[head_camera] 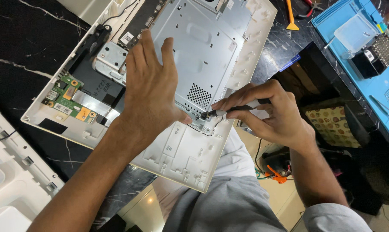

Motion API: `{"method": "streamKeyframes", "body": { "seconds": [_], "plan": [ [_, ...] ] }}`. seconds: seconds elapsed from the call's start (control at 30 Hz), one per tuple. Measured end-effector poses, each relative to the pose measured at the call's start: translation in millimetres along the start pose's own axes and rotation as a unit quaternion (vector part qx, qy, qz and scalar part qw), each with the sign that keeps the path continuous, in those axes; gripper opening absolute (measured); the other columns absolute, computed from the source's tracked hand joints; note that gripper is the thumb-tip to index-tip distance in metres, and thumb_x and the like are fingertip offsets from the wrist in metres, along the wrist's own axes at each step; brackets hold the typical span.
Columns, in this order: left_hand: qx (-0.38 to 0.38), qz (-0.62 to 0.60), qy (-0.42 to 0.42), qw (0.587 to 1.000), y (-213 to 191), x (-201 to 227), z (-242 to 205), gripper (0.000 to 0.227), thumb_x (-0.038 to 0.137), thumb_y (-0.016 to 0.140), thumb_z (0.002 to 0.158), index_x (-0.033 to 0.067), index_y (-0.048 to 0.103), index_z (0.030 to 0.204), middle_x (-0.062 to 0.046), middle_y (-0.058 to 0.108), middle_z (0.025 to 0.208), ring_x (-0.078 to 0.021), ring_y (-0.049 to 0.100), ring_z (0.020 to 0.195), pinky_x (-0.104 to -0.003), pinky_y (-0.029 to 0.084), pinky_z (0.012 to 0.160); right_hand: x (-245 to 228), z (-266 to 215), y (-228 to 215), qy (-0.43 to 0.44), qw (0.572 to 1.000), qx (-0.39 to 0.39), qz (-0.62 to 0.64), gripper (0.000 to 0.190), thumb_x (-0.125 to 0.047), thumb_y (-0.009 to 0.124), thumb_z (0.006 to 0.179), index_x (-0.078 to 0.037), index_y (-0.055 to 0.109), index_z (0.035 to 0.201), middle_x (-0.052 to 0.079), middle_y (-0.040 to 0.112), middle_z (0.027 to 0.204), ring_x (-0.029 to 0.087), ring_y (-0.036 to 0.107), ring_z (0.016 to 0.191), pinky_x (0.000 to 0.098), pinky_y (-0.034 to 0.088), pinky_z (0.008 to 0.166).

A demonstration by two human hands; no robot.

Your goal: The person aligns a metal bracket onto the internal chassis of a white electronic device and secures it by inserting and tightening multiple screws with a manual screwdriver. The person works on the device while seated, with the device resting on their lap.

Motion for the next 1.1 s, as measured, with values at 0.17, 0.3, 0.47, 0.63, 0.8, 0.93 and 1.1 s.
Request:
{"method": "streamKeyframes", "body": {
  "seconds": [0.17,0.3,0.47,0.63,0.8,0.93,1.1],
  "plan": [
    [-0.029,-0.001,-0.009,1.000,2.7,0.6,1.2,0.208,0.101,0.109,0.013,0.0007,0.029,0.177,-0.043,0.026,0.176,-0.0504,0.040,0.154,-0.056,0.033,0.128,3.6,-2.7,2.6,0.022,0.998,0.037,0.038,0.034,0.011,0.071,0.108,0.002,0.041,0.123,0.027,0.076,0.111,0.042,0.088,0.113,0.0449,0.085,0.086],
    [-0.006,0.011,0.008,1.000,4.1,-1.4,0.3,0.210,0.107,0.104,0.014,-0.0024,0.028,0.177,-0.043,0.028,0.174,-0.0515,0.041,0.156,-0.059,0.033,0.131,3.6,-4.2,-4.0,-0.015,0.996,0.056,0.061,0.035,0.008,0.070,0.107,-0.001,0.038,0.118,0.027,0.073,0.105,0.042,0.088,0.106,0.0512,0.083,0.096],
    [-0.033,-0.003,0.012,0.999,7.8,-1.1,2.7,0.213,0.104,0.107,0.016,-0.0036,0.021,0.179,-0.046,0.022,0.176,-0.0555,0.031,0.163,-0.063,0.027,0.133,-4.4,-9.8,-6.7,-0.040,0.996,0.070,0.048,0.035,0.005,0.070,0.106,-0.002,0.037,0.118,0.028,0.069,0.105,0.044,0.088,0.101,0.0531,0.085,0.095],
    [-0.035,-0.009,0.016,0.999,8.8,-1.4,3.8,0.215,0.105,0.107,0.015,-0.0041,0.021,0.179,-0.046,0.020,0.176,-0.0563,0.029,0.164,-0.063,0.025,0.134,0.6,-11.6,-2.9,-0.037,0.996,0.075,0.027,0.037,0.004,0.071,0.106,-0.003,0.037,0.118,0.028,0.072,0.104,0.045,0.087,0.101,0.0539,0.084,0.094],
    [-0.044,-0.078,0.059,0.994,-16.7,7.4,0.2,0.167,0.086,0.109,0.041,0.0024,0.040,0.169,-0.045,0.022,0.179,-0.0636,0.015,0.169,-0.073,0.013,0.136,3.2,-14.2,-12.4,-0.077,0.986,0.145,-0.001,0.039,0.008,0.067,0.111,-0.009,0.034,0.123,0.027,0.065,0.102,0.038,0.082,0.098,0.0572,0.085,0.094],
    [0.081,-0.371,0.160,0.911,-66.1,27.7,-5.7,0.053,0.025,0.103,0.086,0.0058,0.079,0.130,-0.009,0.081,0.129,-0.0337,0.074,0.118,-0.052,0.045,0.112,-8.6,-9.7,-17.0,-0.069,0.962,0.245,-0.103,0.039,-0.007,0.068,0.116,-0.009,0.029,0.125,0.028,0.058,0.096,0.039,0.075,0.091,0.0548,0.075,0.089],
    [0.132,-0.420,0.153,0.885,-77.8,37.8,-9.3,0.026,0.009,0.093,0.098,0.0094,0.075,0.116,-0.003,0.084,0.111,-0.0304,0.077,0.098,-0.047,0.052,0.098,-4.2,-12.0,-19.4,-0.065,0.951,0.288,-0.096,0.036,-0.011,0.063,0.122,-0.012,0.027,0.128,0.030,0.056,0.106,0.041,0.070,0.095,0.0663,0.078,0.099]
  ]
}}
Point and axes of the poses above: each hand's wrist, its own z-axis towards the middle knuckle, its own y-axis out of the palm, x = y × z, the point moved 1 cm from there along z, towards the middle knuckle
